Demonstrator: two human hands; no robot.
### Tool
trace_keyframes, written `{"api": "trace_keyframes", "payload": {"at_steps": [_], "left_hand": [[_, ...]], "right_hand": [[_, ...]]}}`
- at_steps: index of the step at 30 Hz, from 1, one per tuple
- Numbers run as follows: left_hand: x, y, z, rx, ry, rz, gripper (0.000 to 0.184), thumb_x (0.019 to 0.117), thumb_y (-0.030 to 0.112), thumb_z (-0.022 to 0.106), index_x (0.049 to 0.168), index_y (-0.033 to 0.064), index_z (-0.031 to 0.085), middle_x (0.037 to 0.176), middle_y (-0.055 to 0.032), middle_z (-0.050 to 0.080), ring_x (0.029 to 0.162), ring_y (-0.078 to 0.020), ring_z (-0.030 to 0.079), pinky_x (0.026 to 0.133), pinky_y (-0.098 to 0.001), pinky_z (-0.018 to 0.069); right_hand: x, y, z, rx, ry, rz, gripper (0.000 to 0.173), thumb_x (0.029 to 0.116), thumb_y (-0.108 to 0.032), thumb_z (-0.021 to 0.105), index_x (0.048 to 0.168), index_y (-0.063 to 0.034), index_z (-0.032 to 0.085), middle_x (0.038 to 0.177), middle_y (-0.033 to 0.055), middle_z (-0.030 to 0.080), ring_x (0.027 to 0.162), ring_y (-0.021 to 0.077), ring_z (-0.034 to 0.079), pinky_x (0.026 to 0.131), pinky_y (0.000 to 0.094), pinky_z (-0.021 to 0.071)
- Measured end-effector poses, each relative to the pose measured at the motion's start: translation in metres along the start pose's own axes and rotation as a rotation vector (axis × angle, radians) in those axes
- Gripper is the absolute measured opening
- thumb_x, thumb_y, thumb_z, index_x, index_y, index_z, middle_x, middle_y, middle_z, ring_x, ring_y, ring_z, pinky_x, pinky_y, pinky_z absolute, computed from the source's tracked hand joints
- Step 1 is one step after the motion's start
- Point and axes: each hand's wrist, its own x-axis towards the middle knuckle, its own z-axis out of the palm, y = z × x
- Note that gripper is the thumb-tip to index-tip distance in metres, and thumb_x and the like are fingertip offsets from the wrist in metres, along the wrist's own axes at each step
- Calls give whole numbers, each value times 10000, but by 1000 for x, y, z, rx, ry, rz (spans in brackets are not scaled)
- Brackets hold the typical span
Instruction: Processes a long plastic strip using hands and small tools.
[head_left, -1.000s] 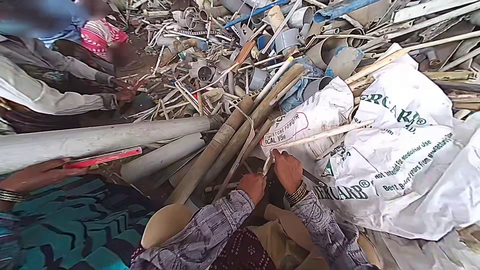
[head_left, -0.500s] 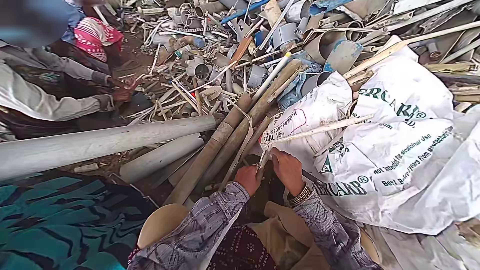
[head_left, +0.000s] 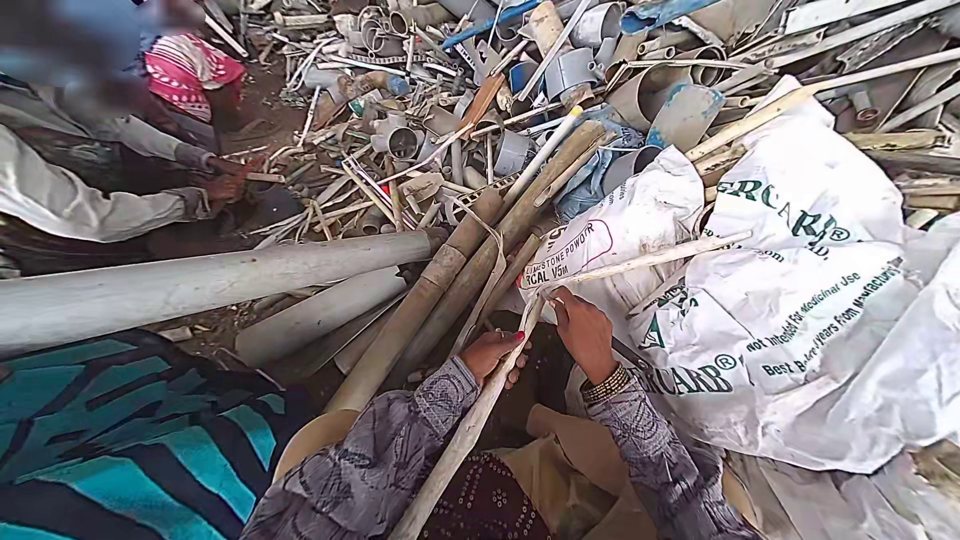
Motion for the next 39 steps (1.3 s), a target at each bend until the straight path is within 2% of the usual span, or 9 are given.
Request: {"api": "trace_keyframes", "payload": {"at_steps": [6,10,15,19,23,27,29,32,39], "left_hand": [[-2,-2,3,5,-4,18,207,1119,158,346,1086,19,496,654,25,477,449,-36,479,449,-159,448],[-2,-3,6,46,15,30,152,1109,131,380,1101,12,474,663,22,469,446,-34,468,445,-159,441],[1,1,4,39,91,77,149,1107,131,388,1088,7,471,653,18,465,439,-36,455,438,-160,430],[-1,-4,11,57,36,54,169,1109,133,382,1086,3,486,646,24,470,440,-31,465,442,-155,437],[-5,-4,7,28,0,33,176,1112,131,366,1075,10,489,635,26,476,431,-29,470,434,-152,441],[-4,-7,5,27,-26,17,187,1116,146,353,1072,23,487,627,33,473,432,-26,470,435,-150,438],[-2,-9,3,3,-29,27,186,1113,147,363,1067,20,491,616,35,474,425,-23,469,428,-149,434],[-2,-5,5,-1,-16,34,174,1114,137,360,1078,16,479,630,29,471,428,-29,471,431,-153,443],[-1,-4,7,21,7,65,153,1110,124,370,1083,13,470,638,26,470,431,-27,468,438,-151,444]], "right_hand": [[1,-1,12,39,101,-68,316,1070,-149,483,1270,-12,686,1072,279,711,991,475,695,815,603,504],[-4,-1,22,-46,241,-152,273,1031,-83,516,1181,-4,730,945,280,710,848,479,707,691,578,522],[-22,-5,35,-1,372,-305,207,962,-30,576,1046,25,757,794,252,688,693,454,697,562,537,521],[-1,-2,30,-13,320,-170,282,1019,-72,528,1191,-4,741,937,275,719,824,474,711,677,574,528],[-3,3,38,-47,453,-240,234,960,-4,572,1096,5,763,843,263,705,726,464,704,585,541,525],[-9,3,37,-73,458,-239,218,954,8,575,1076,23,756,835,260,701,713,461,704,570,537,526],[-9,2,35,-61,419,-211,223,979,-19,562,1096,27,746,858,262,706,730,463,707,580,549,525],[-7,-1,23,28,259,-111,280,1046,-107,508,1187,39,701,953,284,710,839,488,706,681,600,516],[-8,0,15,69,198,-84,298,1050,-108,498,1232,32,688,998,284,717,894,486,707,731,605,517]]}}
